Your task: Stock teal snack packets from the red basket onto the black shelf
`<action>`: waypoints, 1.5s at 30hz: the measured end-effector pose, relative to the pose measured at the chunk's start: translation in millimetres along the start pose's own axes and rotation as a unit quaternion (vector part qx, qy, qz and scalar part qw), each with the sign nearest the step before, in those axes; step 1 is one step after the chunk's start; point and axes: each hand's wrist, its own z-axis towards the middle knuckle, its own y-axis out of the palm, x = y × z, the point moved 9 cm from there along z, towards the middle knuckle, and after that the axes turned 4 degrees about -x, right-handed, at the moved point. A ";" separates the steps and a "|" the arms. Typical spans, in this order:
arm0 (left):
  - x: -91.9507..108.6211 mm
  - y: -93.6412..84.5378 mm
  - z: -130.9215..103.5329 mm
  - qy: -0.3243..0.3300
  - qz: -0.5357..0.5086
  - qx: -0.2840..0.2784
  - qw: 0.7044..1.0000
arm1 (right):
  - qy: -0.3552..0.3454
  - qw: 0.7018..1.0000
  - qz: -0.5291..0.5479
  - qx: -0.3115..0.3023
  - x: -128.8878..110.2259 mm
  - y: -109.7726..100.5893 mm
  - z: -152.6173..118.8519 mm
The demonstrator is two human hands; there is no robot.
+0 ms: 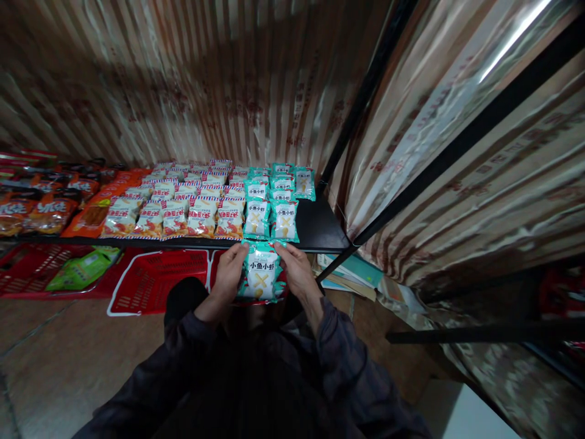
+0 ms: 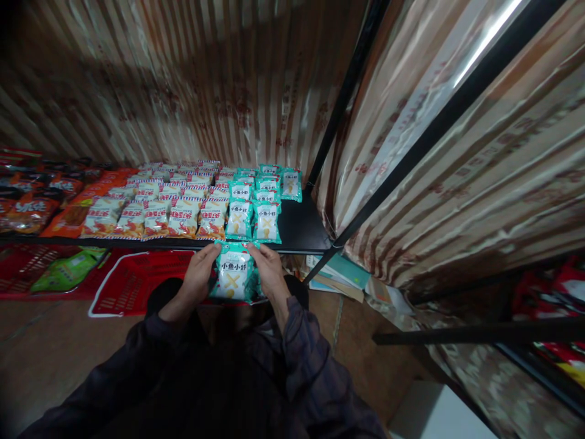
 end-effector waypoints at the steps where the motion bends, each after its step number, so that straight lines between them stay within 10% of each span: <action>1: 2.1 -0.3 -0.4 0.002 0.003 0.006 1.000 | -0.003 1.000 -0.002 0.001 -2.5 0.6 -0.9; 9: 6.8 -2.0 -6.7 0.002 -0.007 0.053 0.999 | -0.008 0.996 0.070 0.051 -11.3 2.8 -8.5; 16: 20.7 -8.0 -0.7 0.039 -0.013 0.093 0.995 | -0.009 0.999 0.027 -0.041 -14.6 16.1 -11.0; 25: 40.3 -23.2 15.6 0.066 -0.071 0.211 0.973 | 0.093 0.986 0.127 -0.051 37.5 20.7 -52.6; 45: 55.2 -15.6 29.4 0.103 -0.045 0.178 0.978 | 0.043 0.997 0.063 -0.024 32.3 26.3 -57.9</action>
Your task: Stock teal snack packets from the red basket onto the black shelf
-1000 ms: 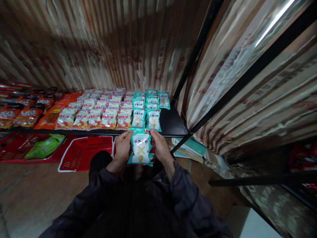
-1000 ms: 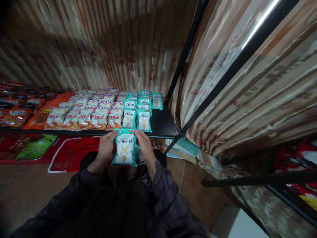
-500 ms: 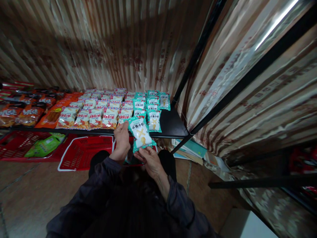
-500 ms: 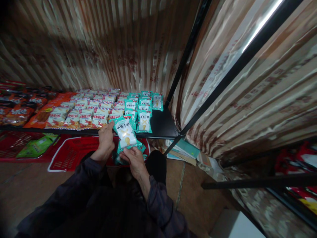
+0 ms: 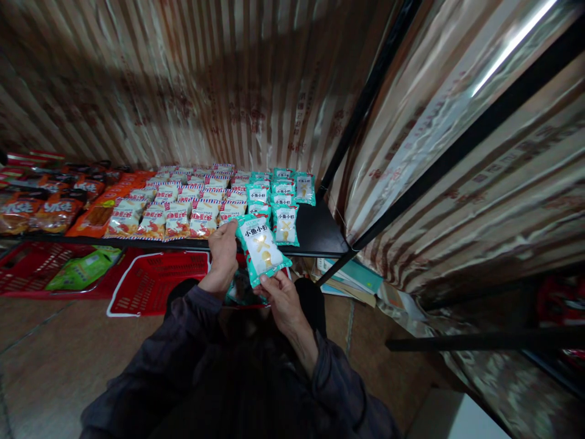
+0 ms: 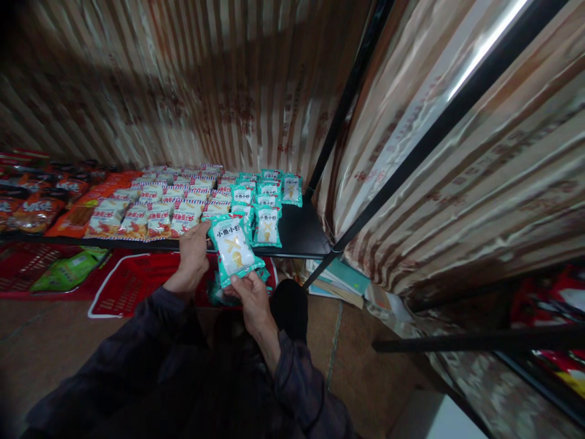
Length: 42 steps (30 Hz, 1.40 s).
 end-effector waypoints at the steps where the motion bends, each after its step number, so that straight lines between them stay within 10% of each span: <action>1: -0.2 0.0 -0.1 -0.003 0.002 -0.002 1.000 | -0.004 1.000 -0.008 0.001 -1.0 -1.0 -0.7; 18: -14.3 -15.4 -4.4 -0.048 -0.055 0.001 0.997 | -0.075 0.994 -0.015 0.072 -24.1 -19.4 1.1; 31: 19.6 19.6 19.8 -0.025 0.178 -0.267 0.947 | -0.140 0.984 -0.106 0.020 -50.0 -28.1 1.9; 42: 11.3 24.8 19.2 -0.059 0.120 -0.288 0.948 | -0.143 0.971 -0.193 -0.017 -57.0 -25.7 -4.1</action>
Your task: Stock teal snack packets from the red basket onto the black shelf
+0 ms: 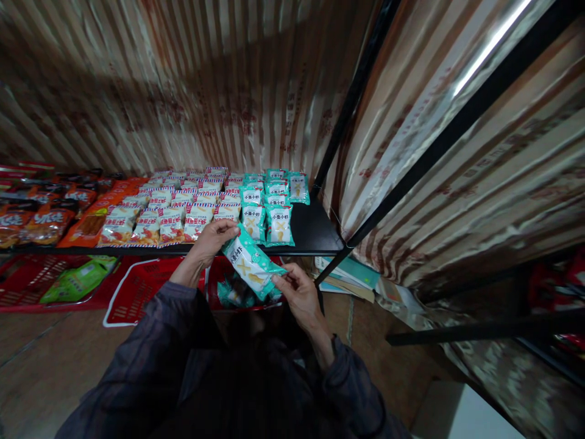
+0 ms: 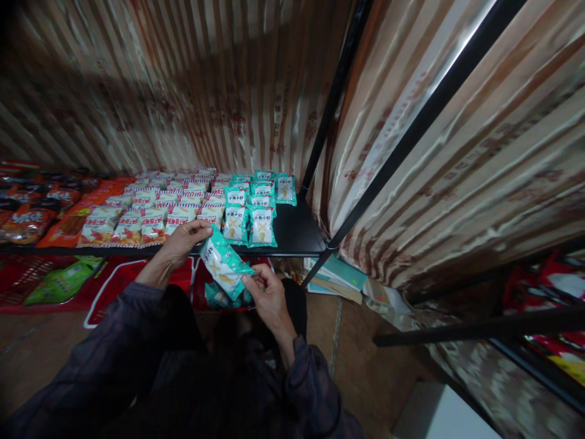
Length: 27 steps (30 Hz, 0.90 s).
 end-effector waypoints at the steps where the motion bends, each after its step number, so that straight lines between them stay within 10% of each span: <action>1: 0.4 -2.6 -0.2 0.012 -0.003 0.015 1.000 | -0.003 1.000 -0.007 0.004 -0.4 -1.3 -0.5; 20: 21.9 2.8 -8.4 0.102 0.001 0.082 0.991 | -0.104 0.989 0.036 0.103 -32.7 -9.2 -6.5; 27: 15.9 -1.5 -11.0 0.084 -0.020 0.104 0.991 | -0.169 0.974 -0.108 0.104 -46.7 -6.9 -12.8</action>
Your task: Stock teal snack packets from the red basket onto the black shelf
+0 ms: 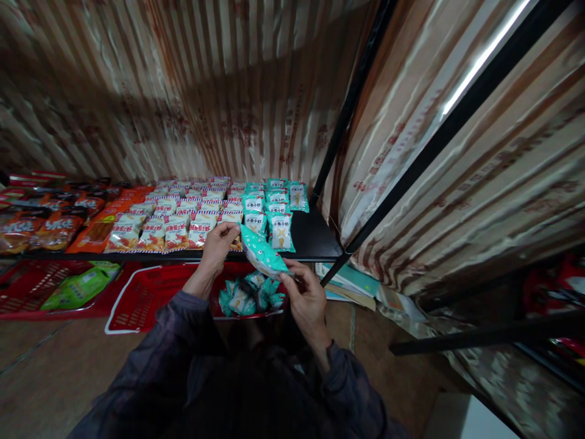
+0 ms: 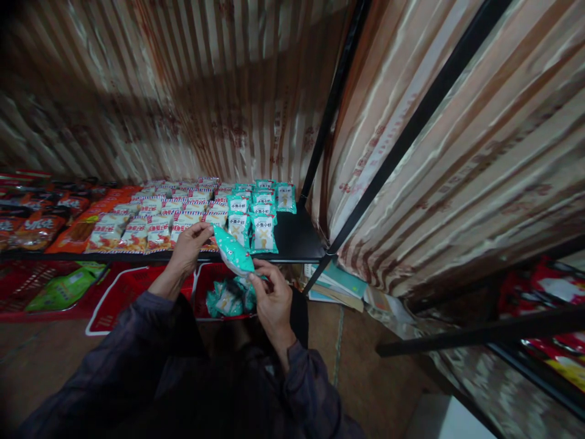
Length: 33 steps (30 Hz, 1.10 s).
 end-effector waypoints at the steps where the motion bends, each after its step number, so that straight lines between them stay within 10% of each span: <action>1: -2.3 0.0 -1.2 -0.012 -0.016 0.000 1.000 | -0.023 0.999 -0.035 0.000 -5.4 -0.7 -0.4; 12: -28.4 19.9 -20.5 -0.131 -0.273 -0.003 0.953 | -0.214 0.957 -0.194 -0.036 -43.2 13.0 -11.1; 22: -35.8 17.2 -17.2 -0.156 -0.159 0.021 0.975 | -0.282 0.916 -0.275 -0.081 -40.3 28.9 -26.3; 26: -43.3 8.3 -13.7 -0.151 -0.185 0.074 0.968 | -0.199 0.947 -0.251 -0.020 -18.8 11.6 -24.8; 33: -45.1 3.4 -18.6 -0.171 -0.195 0.103 0.960 | 0.189 0.979 0.069 0.021 62.7 1.2 -20.3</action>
